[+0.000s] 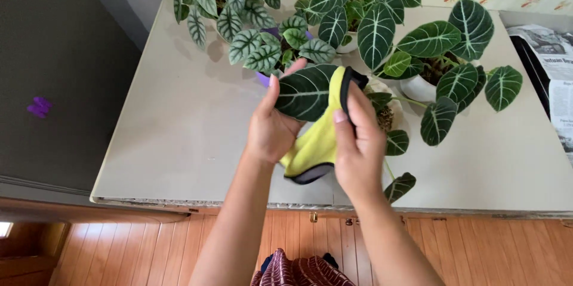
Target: The person wipes the leaves of several potted plants on a white table using a yellow and black cloth. They handle each leaf individually, wiping both sides, and move from one plant to another across the table.
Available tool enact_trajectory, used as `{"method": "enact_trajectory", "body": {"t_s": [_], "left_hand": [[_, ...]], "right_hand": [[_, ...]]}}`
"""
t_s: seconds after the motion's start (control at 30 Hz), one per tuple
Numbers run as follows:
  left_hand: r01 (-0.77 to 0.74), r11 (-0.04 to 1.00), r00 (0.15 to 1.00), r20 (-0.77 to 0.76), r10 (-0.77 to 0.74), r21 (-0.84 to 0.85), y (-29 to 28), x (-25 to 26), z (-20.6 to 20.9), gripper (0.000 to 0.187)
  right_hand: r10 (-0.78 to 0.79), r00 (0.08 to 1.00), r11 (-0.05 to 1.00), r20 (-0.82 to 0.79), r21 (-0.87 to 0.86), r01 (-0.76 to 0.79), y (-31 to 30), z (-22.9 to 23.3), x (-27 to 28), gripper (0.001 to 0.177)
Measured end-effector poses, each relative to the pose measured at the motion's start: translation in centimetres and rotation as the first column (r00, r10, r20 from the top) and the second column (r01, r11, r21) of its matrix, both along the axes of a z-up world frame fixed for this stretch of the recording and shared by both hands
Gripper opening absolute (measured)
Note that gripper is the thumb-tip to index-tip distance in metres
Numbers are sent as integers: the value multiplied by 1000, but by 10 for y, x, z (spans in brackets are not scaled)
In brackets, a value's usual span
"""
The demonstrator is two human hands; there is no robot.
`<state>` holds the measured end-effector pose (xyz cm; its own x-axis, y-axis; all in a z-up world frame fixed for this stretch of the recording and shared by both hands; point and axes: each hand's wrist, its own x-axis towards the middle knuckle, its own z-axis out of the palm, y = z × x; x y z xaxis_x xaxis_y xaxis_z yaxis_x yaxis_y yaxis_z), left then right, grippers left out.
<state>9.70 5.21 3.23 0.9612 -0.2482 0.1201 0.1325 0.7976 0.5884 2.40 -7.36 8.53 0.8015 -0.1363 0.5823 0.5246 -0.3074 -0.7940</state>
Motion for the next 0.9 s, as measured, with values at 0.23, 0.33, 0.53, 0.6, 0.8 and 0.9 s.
{"method": "enact_trajectory", "body": {"t_s": [0.23, 0.33, 0.53, 0.6, 0.8, 0.9], "left_hand": [[4, 990, 995, -103, -19, -144, -1, -29, 4, 69], [28, 981, 992, -118, -51, -192, -4, -42, 4, 93], [-18, 994, 996, -85, 8, -112, -3, -49, 14, 78], [-72, 993, 997, 25, 75, -97, -8, -58, 15, 69], [28, 991, 997, -69, -37, -131, -6, -51, 1, 78], [-34, 989, 993, -121, 17, -141, 1, -42, -1, 69]], "right_hand": [[-98, 995, 957, 20, -273, 100, 17, -43, 14, 46], [-101, 993, 901, 67, -417, 120, 22, -51, 12, 49], [70, 998, 928, -1, -366, -65, 30, -44, -12, 49], [10, 998, 895, 68, -446, 22, 21, -55, -1, 48], [-114, 985, 886, 133, -434, 161, 12, -32, 12, 50], [45, 992, 897, 121, -441, 13, 33, -37, -6, 45]]}}
